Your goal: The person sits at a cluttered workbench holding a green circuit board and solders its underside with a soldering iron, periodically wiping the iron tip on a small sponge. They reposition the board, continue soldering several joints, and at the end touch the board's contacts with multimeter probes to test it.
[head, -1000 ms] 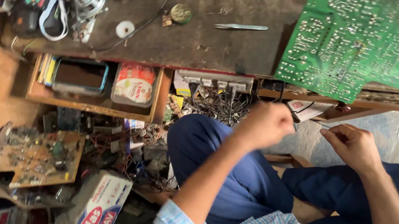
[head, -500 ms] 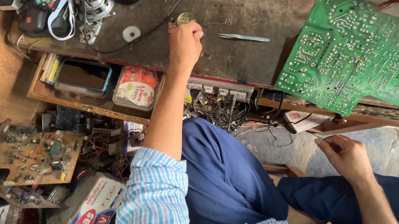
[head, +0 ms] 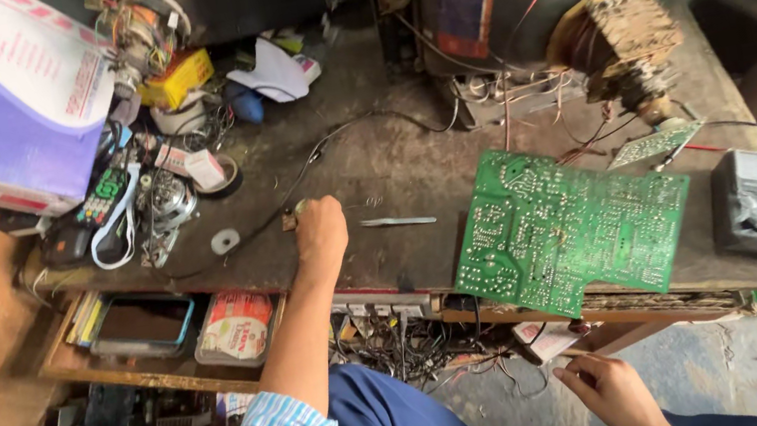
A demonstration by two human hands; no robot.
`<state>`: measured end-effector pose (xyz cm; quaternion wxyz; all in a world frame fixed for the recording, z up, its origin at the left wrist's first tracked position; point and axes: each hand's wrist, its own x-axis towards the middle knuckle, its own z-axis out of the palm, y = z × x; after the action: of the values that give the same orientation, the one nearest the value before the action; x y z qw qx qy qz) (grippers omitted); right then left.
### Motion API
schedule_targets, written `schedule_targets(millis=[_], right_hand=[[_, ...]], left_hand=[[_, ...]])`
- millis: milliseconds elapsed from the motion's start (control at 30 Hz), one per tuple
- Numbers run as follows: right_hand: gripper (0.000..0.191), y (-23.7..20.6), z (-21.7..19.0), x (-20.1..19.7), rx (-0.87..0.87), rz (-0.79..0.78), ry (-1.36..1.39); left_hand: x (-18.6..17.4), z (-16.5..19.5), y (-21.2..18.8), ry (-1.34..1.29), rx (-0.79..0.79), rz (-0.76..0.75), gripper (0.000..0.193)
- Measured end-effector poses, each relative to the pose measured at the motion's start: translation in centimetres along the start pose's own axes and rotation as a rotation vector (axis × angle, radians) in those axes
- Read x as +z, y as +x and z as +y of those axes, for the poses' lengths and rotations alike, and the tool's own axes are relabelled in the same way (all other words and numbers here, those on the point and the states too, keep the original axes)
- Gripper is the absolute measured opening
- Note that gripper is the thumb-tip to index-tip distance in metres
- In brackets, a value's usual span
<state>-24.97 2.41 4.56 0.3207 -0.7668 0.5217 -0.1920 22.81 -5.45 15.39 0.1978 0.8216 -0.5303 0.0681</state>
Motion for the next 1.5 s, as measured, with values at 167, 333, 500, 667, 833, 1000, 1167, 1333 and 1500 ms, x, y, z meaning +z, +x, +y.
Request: schedule_targets(millis=[167,333,500,667,833,1000,1167,1333,1500], right_hand=[[0.027,-0.5,-0.2,-0.4,-0.023,-0.009,-0.020],[0.014,-2.5,-2.9,-1.3,0.043,0.155,0.384],[0.012,-5.9,-8.0,-2.5,0.012,0.215,0.740],[0.014,-6.9,-10.7,-4.1,0.174,0.246,0.771],[0.016,-7.4,-10.7,-5.5,0.276,0.272,0.837],[0.016,-8.1,-9.7,-6.0,0.296,0.155,0.961],[0.016,-8.9,-7.8,-5.6,0.262,0.037,1.034],[0.014,-9.5,-5.7,-4.4,0.346,-0.052,1.313],[0.014,-9.9,-4.7,-3.9,0.295,-0.017,1.381]], left_hand=[[-2.7,1.9,-0.5,0.010,-0.061,-0.182,0.015],[-7.5,9.1,-9.0,-0.639,0.029,-0.160,0.011],[-7.1,16.6,-20.8,-1.114,0.012,-0.696,0.009],[-7.1,19.8,-24.2,-1.088,0.271,-0.482,0.008],[-8.9,21.7,-24.4,-1.037,0.391,-0.416,0.008],[-9.6,22.5,-25.1,-0.967,0.494,-0.348,0.008],[-9.4,22.1,-25.7,-1.013,0.472,-0.454,0.008],[-8.8,21.9,-27.4,-1.055,0.403,-0.491,0.009],[-7.1,20.4,-27.7,-1.165,0.281,-0.277,0.009]])
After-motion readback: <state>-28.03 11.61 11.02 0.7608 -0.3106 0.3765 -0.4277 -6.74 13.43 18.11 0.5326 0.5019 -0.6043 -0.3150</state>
